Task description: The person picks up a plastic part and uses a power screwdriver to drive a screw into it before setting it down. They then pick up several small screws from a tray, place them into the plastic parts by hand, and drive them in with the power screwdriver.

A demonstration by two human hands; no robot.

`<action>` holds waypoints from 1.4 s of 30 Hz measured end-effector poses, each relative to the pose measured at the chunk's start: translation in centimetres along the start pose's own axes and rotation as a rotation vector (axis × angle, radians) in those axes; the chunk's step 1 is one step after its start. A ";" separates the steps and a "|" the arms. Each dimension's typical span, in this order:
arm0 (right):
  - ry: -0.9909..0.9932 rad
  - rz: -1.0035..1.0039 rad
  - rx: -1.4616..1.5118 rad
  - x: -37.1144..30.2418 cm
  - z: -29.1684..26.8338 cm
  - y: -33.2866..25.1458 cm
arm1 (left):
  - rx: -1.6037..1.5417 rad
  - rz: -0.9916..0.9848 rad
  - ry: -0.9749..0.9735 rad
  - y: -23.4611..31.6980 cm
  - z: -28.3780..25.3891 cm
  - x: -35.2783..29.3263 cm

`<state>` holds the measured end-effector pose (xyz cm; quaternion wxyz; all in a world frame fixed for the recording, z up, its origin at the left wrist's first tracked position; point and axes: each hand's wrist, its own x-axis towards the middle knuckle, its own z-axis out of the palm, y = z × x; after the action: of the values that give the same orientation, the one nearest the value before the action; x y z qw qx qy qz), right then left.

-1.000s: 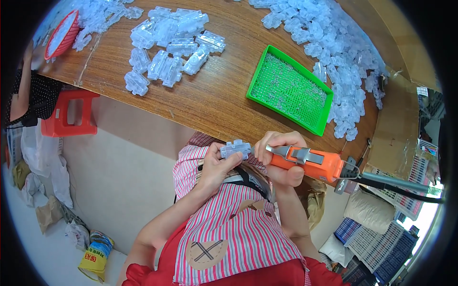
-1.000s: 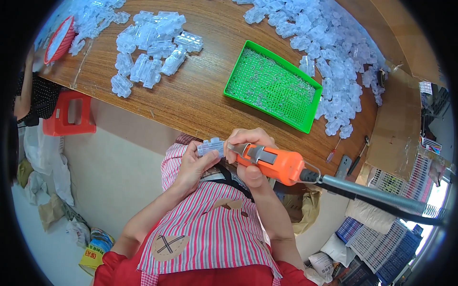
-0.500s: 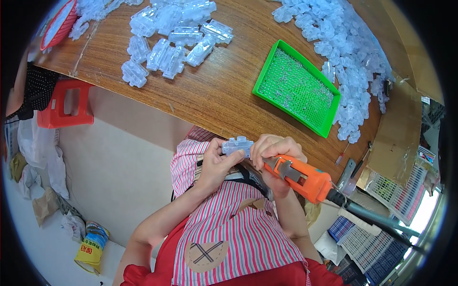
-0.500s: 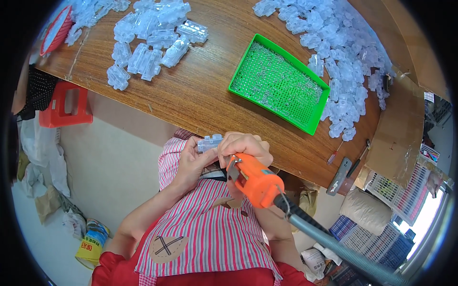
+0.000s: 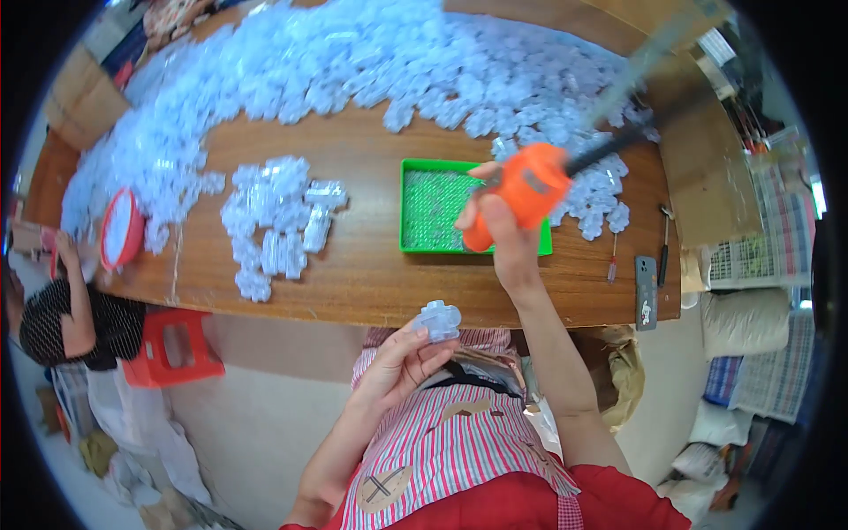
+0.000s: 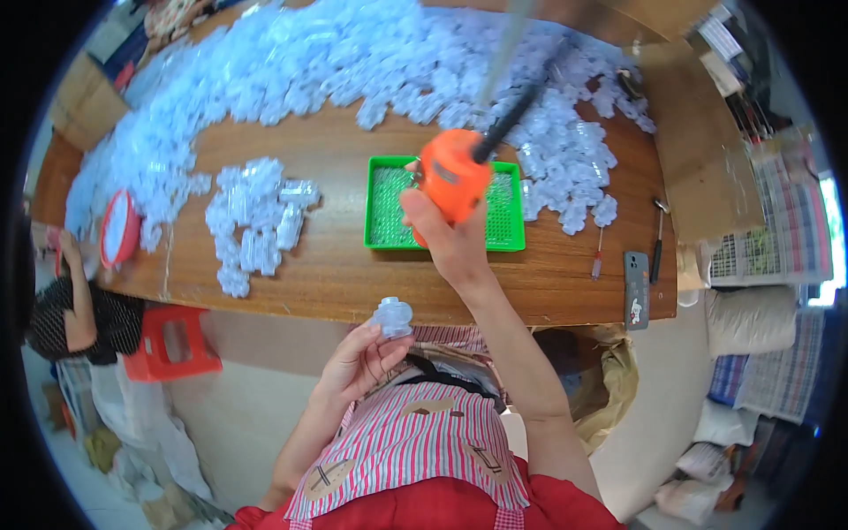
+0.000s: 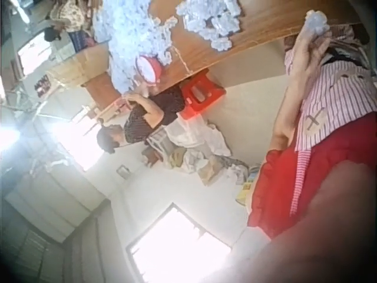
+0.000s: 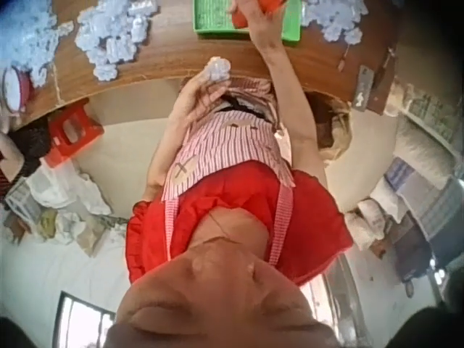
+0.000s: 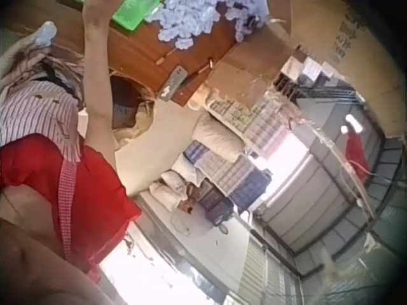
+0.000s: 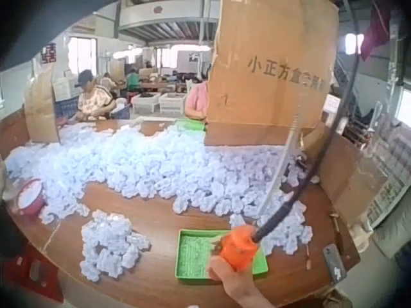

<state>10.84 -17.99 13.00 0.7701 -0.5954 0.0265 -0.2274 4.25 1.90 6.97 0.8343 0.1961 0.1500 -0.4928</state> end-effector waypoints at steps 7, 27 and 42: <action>-0.092 0.047 -0.349 2.9 -4.5 -0.8 | -0.129 -0.193 -0.077 1.0 3.2 3.2; 0.757 0.413 0.361 -20.8 -13.0 -0.3 | 1.588 -0.114 -0.232 -7.4 11.0 8.1; 0.934 0.592 0.913 -21.4 -14.0 0.1 | 0.373 -0.334 -1.086 -6.5 24.7 -1.2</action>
<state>-12.68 -22.46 3.94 0.8800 -0.0223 0.4159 -0.2285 -0.66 -11.75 28.08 0.6543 0.0332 -0.3586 -0.6650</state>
